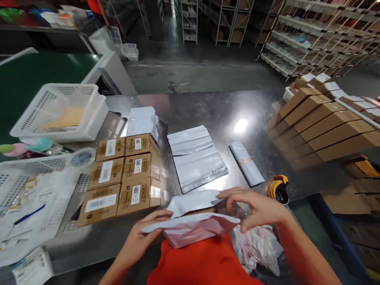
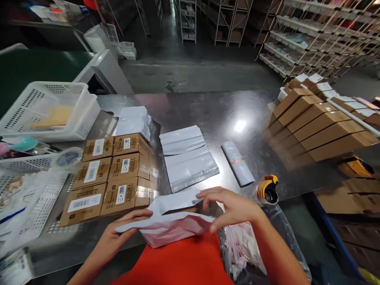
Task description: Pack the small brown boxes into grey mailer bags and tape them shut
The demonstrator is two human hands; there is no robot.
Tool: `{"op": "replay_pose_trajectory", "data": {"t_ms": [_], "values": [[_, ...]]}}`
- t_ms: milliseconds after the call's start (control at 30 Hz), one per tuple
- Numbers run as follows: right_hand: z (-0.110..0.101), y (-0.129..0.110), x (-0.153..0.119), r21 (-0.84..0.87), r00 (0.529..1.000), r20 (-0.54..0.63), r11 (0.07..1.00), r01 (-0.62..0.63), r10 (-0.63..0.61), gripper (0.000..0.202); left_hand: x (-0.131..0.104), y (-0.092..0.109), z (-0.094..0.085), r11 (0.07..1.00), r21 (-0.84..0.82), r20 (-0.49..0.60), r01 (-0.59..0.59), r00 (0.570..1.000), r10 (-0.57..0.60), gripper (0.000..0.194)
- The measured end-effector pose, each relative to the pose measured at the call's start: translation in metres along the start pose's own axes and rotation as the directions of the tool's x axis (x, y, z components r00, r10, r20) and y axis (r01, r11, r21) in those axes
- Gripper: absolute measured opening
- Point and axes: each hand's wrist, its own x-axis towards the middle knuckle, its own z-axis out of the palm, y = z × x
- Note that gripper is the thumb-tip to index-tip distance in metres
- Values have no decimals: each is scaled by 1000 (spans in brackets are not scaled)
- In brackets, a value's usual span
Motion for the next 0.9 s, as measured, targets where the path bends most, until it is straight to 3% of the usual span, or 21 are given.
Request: {"op": "replay_pose_trajectory", "data": {"t_ms": [100, 200, 267, 333, 400, 433, 500, 600, 767, 900], "values": [[-2, 28, -29, 241, 999, -18, 970, 38, -35, 88, -4, -6, 4, 999, -38, -77, 32, 996, -35, 48], [18, 47, -35, 213, 1000, -17, 977, 18, -15, 110, -3, -6, 4, 999, -37, -83, 24, 996, -27, 46], [34, 52, -29, 140, 999, -36, 990, -9, 14, 104, -1, -5, 3, 999, -48, -83, 26, 996, -30, 47], [47, 53, -22, 102, 994, -104, 995, -4, 15, 79, -1, -5, 2, 996, -73, -95, 44, 994, -51, 47], [55, 55, -14, 141, 978, -208, 988, 59, -28, 52, -1, -7, 3, 994, -95, -102, 59, 992, -69, 47], [59, 57, -10, 185, 966, -253, 977, 103, -53, 49, -1, -8, 3, 993, -103, -104, 63, 992, -74, 47], [67, 61, -2, 312, 943, -326, 934, 176, -69, 51, -2, -12, 3, 991, -125, -120, 57, 990, -72, 47], [84, 70, 10, 491, 878, -478, 834, 252, 16, 54, -5, -19, 5, 978, -199, -141, 56, 986, -85, 47], [111, 75, 22, 540, 729, -653, 802, 257, 206, 53, -6, -21, 12, 972, -222, -167, 80, 979, -118, 49], [120, 74, 26, 548, 719, -649, 808, 216, 248, 50, -2, -19, 18, 957, -272, -228, 106, 959, -171, 50]]}}
